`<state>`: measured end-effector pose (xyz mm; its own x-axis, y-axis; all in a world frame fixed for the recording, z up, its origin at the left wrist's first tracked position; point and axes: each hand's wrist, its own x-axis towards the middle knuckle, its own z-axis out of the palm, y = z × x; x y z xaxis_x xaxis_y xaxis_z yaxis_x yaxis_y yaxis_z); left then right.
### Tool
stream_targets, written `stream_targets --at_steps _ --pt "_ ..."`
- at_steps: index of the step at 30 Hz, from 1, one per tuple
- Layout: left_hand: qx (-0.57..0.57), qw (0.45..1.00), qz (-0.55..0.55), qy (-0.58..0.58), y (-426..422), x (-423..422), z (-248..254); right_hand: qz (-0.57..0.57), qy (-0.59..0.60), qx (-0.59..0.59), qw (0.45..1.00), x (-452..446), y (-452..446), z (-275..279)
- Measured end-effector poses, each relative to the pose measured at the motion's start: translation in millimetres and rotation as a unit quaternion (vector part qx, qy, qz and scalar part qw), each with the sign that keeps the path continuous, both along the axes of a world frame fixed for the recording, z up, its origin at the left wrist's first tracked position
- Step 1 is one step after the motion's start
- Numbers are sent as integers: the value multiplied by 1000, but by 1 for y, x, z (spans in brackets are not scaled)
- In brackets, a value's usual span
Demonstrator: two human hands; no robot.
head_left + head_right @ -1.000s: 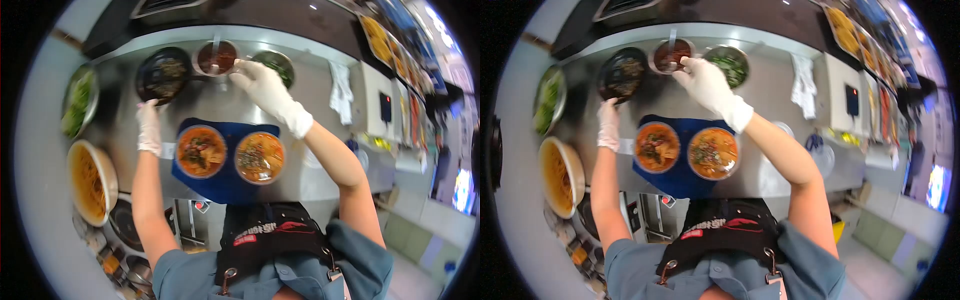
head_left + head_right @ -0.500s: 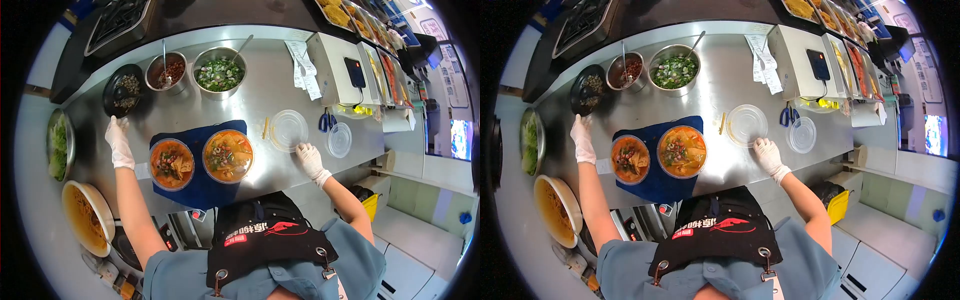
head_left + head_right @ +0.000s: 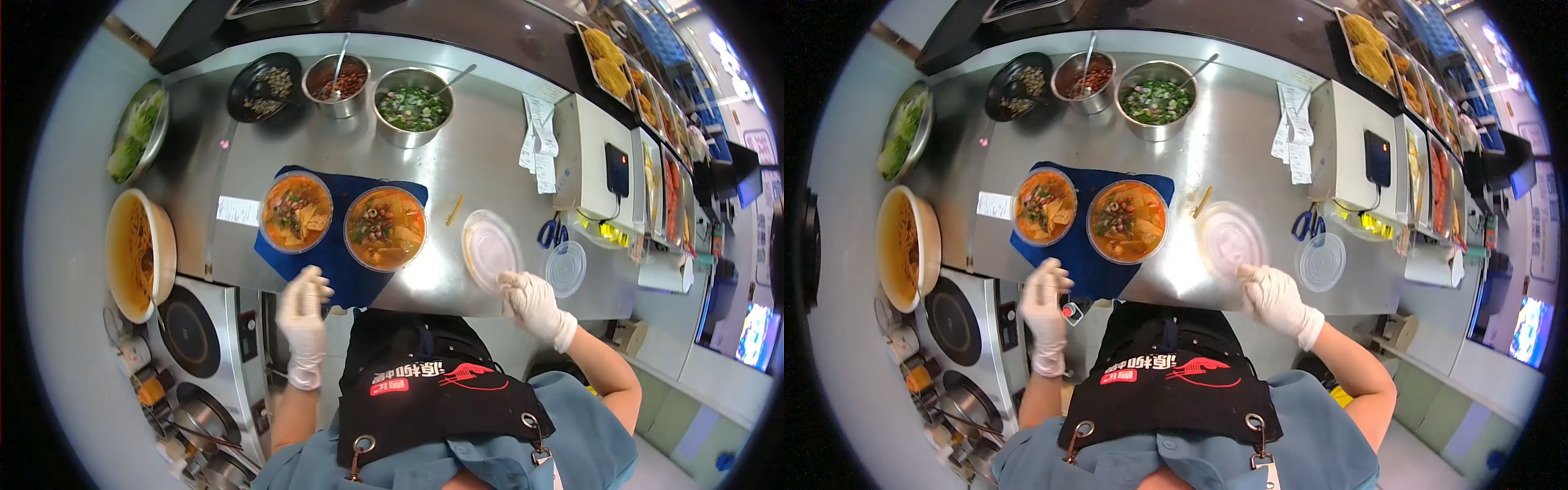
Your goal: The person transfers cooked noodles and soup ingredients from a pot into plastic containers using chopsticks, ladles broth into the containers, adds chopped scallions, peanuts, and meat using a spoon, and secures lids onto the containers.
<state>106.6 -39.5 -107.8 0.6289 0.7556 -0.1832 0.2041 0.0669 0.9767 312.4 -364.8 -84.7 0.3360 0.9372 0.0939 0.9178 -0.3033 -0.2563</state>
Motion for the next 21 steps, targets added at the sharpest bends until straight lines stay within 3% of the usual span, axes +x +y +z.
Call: stream_targets --at_steps 2,3,5,6,8,9,11,14,17,21 --pt "-87 996 -32 10 -29 -12 -27 13 138 94 986 -12 29 33" --pt "-136 990 -30 0 -39 -17 -42 26 140 94 985 -13 43 46" --pt "-65 998 -27 2 -54 -10 -43 21 396 161 904 -14 73 58" --pt "-61 998 -4 1 -57 -9 -48 32 399 157 903 -15 87 54" --pt "-56 998 29 -1 -59 -1 -53 -97 605 133 779 -11 115 44" --pt "-88 994 63 -8 -58 4 -59 -88 608 129 779 -4 126 33" --pt "-117 988 103 -16 -53 13 -72 -149 695 150 687 12 148 1" --pt "-147 979 132 -58 -49 31 -84 -168 711 191 655 29 162 -30" --pt "-144 979 143 -25 -48 47 -84 -210 708 180 650 39 164 -38" --pt "-155 976 152 -34 -46 57 -88 -306 628 147 700 43 162 -50"
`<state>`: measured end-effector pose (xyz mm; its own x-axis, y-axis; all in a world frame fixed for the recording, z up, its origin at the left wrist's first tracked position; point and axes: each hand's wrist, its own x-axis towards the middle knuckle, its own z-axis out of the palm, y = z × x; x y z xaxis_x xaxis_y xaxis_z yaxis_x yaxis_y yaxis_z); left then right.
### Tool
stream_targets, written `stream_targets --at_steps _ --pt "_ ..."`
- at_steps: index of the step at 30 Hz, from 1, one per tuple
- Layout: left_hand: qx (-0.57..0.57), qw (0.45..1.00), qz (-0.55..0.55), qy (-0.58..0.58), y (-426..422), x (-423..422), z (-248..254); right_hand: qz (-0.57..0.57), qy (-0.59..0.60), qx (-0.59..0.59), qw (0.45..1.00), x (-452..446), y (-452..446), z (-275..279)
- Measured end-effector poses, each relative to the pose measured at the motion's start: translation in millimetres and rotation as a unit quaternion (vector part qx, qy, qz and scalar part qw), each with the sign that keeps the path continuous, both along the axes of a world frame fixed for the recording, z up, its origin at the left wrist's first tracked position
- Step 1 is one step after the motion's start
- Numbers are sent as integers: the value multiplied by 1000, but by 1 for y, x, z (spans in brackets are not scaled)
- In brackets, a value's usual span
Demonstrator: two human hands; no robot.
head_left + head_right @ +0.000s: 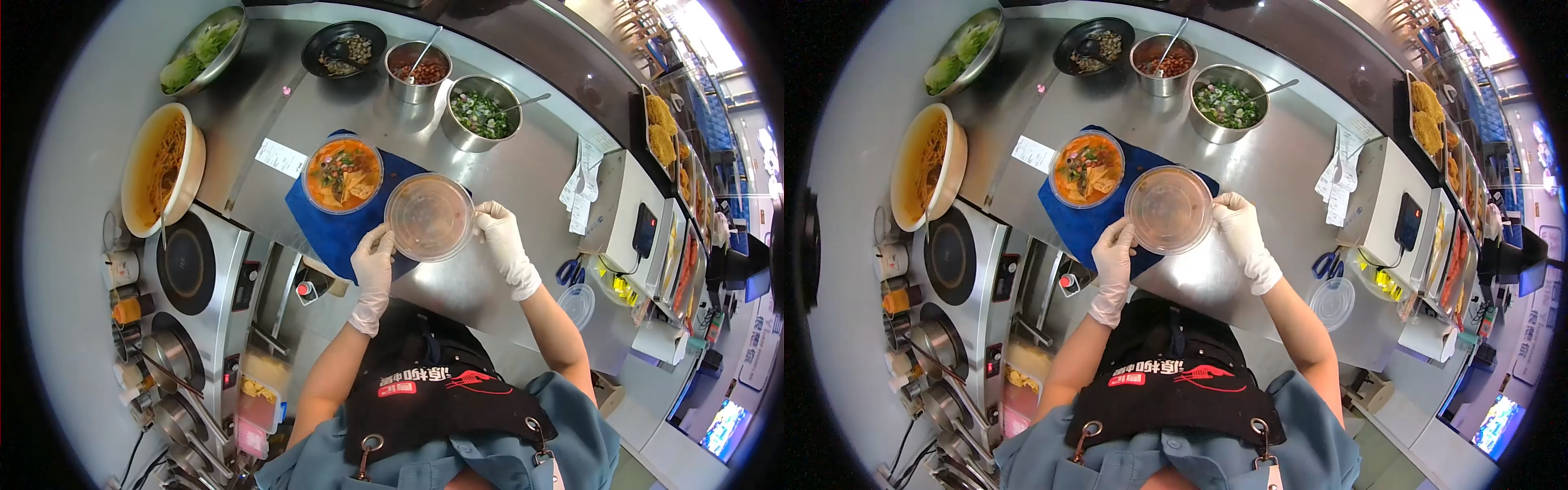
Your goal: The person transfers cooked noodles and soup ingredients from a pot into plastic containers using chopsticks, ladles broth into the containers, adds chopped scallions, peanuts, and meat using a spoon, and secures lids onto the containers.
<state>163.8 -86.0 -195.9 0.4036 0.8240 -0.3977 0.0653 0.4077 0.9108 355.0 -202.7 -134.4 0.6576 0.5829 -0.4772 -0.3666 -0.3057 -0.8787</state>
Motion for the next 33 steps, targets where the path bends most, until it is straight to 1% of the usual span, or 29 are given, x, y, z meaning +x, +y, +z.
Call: stream_targets --at_steps 1,2,3,4,6,7,8,9,10,11,12,13,17,19,22,24,25,26,28,29,30,31,32,33 --pt "0 1000 -2 0 1 2 1 -2 0 0 1000 0 -1 -11" --pt "-7 1000 7 8 1 3 4 2 -101 -35 994 -2 -1 -23" --pt "-13 1000 15 17 1 5 7 5 -200 -70 977 -2 -3 -34" --pt "-12 1000 12 17 3 6 9 1 -200 -70 977 -6 0 -31" --pt "-15 999 -2 31 8 6 12 -42 -312 -121 941 -15 6 -25" --pt "-14 999 -6 31 9 6 12 -63 -353 -116 926 -14 5 -36" --pt "-32 999 -7 32 11 6 13 -67 -353 -117 926 -11 5 -47" --pt "-50 998 -8 33 13 7 13 -78 -300 -71 948 -6 6 -58" --pt "-50 998 -11 34 14 7 12 -89 -246 -25 965 -4 9 -56" --pt "-73 997 -12 26 16 6 11 -93 -245 -25 965 -1 9 -53" --pt "-96 995 -13 18 17 6 11 -65 -118 -17 991 4 8 -48" --pt "-96 995 -15 18 19 6 11 -36 11 -9 999 6 9 -42" --pt "-122 992 -39 14 23 4 10 -36 21 13 999 6 10 -48" --pt "-126 991 -51 5 25 4 8 -20 -95 -17 995 4 14 -53" --pt "-119 991 -63 11 26 5 3 -28 -123 -3 992 2 18 -57" --pt "-82 993 -85 -1 26 3 -5 -28 -136 -7 990 1 20 -63" --pt "-84 993 -84 -4 25 3 -9 -25 -150 -7 988 2 20 -64" --pt "-95 992 -84 -20 25 2 -12 -25 -153 -8 988 3 20 -63" --pt "-102 990 -90 -42 27 1 -13 -31 -97 -8 995 4 20 -58" --pt "-118 988 -77 -60 27 2 -9 -34 -105 -6 994 5 20 -57" --pt "-134 985 -68 -81 28 2 -6 -34 -87 6 996 3 20 -57" --pt "-136 984 -76 -88 28 1 -12 -35 -77 19 996 6 21 -55" --pt "-148 982 -78 -89 29 3 -7 -33 -73 37 996 7 22 -52" --pt "-159 980 -69 -93 28 4 -3 -25 -69 28 997 7 21 -48"
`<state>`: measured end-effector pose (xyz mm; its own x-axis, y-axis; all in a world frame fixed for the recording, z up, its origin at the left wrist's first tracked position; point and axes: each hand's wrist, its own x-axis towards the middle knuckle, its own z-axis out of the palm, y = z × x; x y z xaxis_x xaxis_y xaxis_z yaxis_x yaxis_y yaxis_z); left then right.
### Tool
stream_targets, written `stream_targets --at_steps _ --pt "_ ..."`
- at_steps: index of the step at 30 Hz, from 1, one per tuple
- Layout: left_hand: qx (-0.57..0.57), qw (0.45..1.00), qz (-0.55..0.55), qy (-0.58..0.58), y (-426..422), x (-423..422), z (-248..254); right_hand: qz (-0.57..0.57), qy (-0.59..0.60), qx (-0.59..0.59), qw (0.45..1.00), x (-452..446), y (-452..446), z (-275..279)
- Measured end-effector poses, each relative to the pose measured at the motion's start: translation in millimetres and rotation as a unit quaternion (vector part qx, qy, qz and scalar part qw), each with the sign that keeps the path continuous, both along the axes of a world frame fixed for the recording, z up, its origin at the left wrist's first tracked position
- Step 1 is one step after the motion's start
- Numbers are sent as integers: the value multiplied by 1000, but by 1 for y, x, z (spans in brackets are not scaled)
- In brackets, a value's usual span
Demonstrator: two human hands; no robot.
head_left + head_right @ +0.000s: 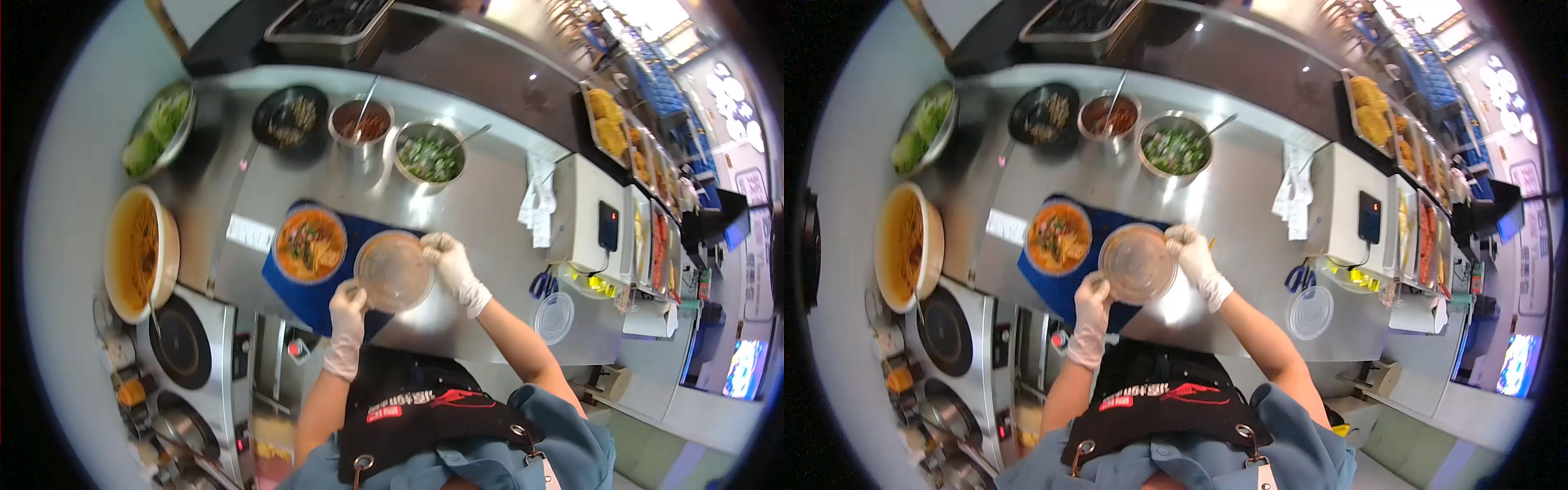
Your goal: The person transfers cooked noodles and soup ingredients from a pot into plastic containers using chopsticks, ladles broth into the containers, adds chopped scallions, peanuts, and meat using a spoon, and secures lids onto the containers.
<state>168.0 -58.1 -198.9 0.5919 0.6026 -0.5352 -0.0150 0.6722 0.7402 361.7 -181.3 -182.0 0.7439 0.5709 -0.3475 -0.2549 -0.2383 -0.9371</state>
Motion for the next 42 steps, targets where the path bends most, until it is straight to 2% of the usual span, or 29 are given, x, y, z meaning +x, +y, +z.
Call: stream_targets --at_steps 1,3,4,5,6,7,8,9,12,13,15,17,18,21,23,25,29,31,33,35,37,42 --pt "-10 1000 9 -4 1 3 1 8 1 -6 1000 2 1 4" --pt "-5 1000 -24 -2 5 -1 -8 -5 -120 -2 993 -3 4 -15" --pt "-10 1000 -25 2 6 -1 -3 -8 -299 -56 953 -11 9 -2" --pt "-12 1000 -11 10 3 1 4 -15 -307 -48 951 -14 14 17" --pt "2 1000 -12 23 2 3 6 30 -468 -90 878 -18 20 36" --pt "13 999 -13 36 2 3 6 73 -613 -135 775 -20 24 49" --pt "19 999 -11 35 2 4 3 172 -587 -189 768 -25 24 56" --pt "21 999 -16 33 3 2 -1 166 -588 -191 768 -35 25 60" --pt "16 999 -39 19 7 0 -4 296 -524 -191 776 -52 29 68" --pt "17 999 -44 20 10 0 -2 292 -522 -193 778 -51 29 66" --pt "58 993 -82 55 15 1 3 330 -539 -226 742 -48 30 64" --pt "132 987 -74 50 21 10 18 331 -537 -235 740 -46 30 62" --pt "225 970 -78 45 25 18 21 335 -538 -239 736 -47 32 60" --pt "301 944 -94 94 28 35 20 339 -540 -251 728 -47 33 57" --pt "373 915 -55 147 25 42 5 353 -548 -271 708 -47 35 56" --pt "294 940 -15 170 20 49 1 363 -537 -283 707 -47 38 59" --pt "225 958 37 175 11 46 1 392 -544 -261 695 -38 38 62" --pt "155 977 63 133 8 40 2 404 -551 -237 691 -32 38 62" --pt "145 978 66 135 3 35 2 420 -576 -204 671 -27 40 61" --pt "135 979 70 137 -2 28 4 423 -578 -178 674 -22 41 62" --pt "51 989 69 122 -7 22 7 475 -563 -158 658 -16 42 68" --pt "3 992 57 108 -5 6 0 536 -560 -132 618 -8 47 72"
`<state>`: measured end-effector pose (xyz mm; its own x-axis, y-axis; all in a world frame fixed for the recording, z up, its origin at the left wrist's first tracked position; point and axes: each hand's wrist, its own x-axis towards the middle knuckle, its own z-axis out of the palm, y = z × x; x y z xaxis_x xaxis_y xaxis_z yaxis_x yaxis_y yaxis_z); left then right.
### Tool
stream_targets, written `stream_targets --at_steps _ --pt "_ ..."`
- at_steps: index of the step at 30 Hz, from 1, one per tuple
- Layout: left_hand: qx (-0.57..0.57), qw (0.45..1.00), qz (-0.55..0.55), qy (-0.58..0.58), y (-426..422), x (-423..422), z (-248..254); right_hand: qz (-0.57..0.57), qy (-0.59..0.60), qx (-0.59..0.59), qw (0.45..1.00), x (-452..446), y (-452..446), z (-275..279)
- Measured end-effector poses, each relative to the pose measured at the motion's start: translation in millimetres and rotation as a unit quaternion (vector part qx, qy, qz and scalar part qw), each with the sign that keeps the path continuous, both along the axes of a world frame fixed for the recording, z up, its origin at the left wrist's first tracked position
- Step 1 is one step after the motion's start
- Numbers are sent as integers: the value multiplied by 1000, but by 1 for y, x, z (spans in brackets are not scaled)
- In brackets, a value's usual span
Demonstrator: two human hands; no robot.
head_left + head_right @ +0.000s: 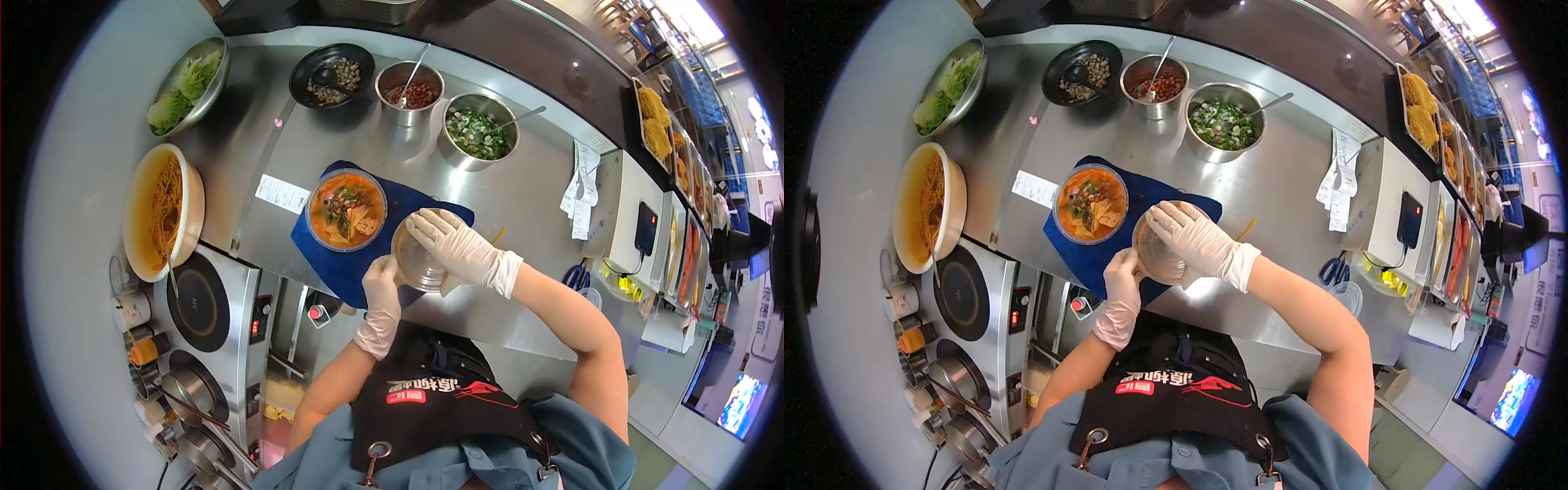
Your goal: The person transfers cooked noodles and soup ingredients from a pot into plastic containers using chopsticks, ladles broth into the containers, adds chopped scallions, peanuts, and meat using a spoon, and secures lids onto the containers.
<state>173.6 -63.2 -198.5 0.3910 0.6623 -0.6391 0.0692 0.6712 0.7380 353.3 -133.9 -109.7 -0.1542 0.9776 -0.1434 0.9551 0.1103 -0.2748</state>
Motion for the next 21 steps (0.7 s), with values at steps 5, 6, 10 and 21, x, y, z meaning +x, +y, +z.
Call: stream_targets --at_steps 5,6,10,21 --pt "16 999 6 -38 21 23 -6 -1 -35 -17 999 -2 3 2" --pt "0 998 26 -48 21 25 -5 1 -37 -20 999 -2 3 2" --pt "66 997 -11 46 23 32 0 14 -54 -15 998 -4 6 1" --pt "63 995 -44 61 27 34 -11 11 -43 -22 999 -3 6 1"
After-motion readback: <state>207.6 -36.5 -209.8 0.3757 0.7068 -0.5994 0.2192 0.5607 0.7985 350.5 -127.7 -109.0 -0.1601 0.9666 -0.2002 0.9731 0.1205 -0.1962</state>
